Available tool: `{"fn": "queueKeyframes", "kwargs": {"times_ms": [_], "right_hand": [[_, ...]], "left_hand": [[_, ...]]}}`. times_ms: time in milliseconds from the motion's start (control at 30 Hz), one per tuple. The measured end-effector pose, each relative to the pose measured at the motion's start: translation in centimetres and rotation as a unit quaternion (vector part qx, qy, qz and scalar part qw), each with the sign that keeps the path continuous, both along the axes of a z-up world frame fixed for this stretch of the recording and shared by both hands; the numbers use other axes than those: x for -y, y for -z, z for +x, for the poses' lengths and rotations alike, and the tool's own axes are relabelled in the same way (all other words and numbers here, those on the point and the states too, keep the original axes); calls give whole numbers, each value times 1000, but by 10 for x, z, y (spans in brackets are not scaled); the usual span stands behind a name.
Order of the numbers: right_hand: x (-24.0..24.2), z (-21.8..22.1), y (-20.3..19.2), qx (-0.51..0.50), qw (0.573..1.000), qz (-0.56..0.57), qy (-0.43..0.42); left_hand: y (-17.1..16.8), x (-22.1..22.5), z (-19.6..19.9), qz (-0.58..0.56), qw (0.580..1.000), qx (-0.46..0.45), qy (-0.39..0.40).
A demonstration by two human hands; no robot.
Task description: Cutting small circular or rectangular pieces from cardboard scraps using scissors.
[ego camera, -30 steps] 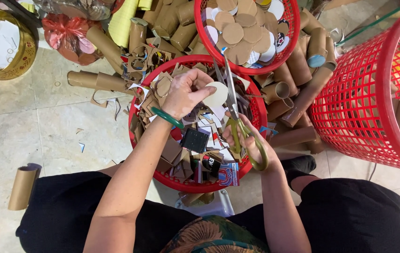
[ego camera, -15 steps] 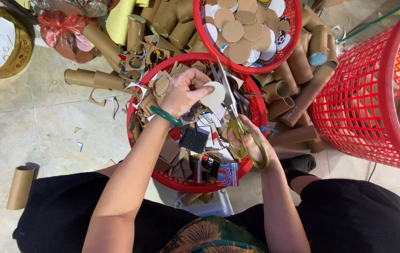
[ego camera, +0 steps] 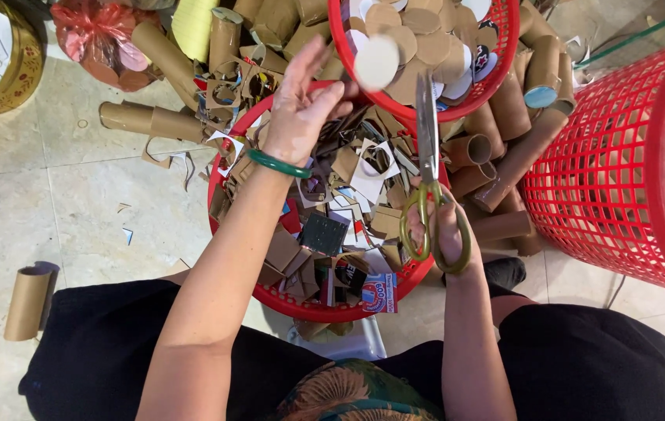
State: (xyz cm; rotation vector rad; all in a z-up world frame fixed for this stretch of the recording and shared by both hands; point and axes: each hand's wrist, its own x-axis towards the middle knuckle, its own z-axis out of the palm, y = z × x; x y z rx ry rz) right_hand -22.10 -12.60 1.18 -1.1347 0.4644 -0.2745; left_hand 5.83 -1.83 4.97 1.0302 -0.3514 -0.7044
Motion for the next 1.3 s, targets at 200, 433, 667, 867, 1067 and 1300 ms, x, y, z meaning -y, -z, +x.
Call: {"fn": "queueKeyframes", "kwargs": {"times_ms": [200,433,667,867,1067,1300], "right_hand": [[1,5,3,-12,1000,-4,6],[-9,16,1,-147,989,-21,5],[-24,21,-12,-82,996,-20,-34],[-40,29,-19,-23,999,-15,-46],[-51,20,-6,-51,997,-37,-44],[-62,15,-11,-13,997,-72,-9]], "left_hand": [[66,-2,-20,515,786,270,211],[120,-9,-27,508,777,306,211],[85,-24,10,333,864,367,92],[56,-15,-18,62,996,-30,61],[55,-12,-52,28,996,-72,49],[64,-13,-80,-29,991,-131,16]]}}
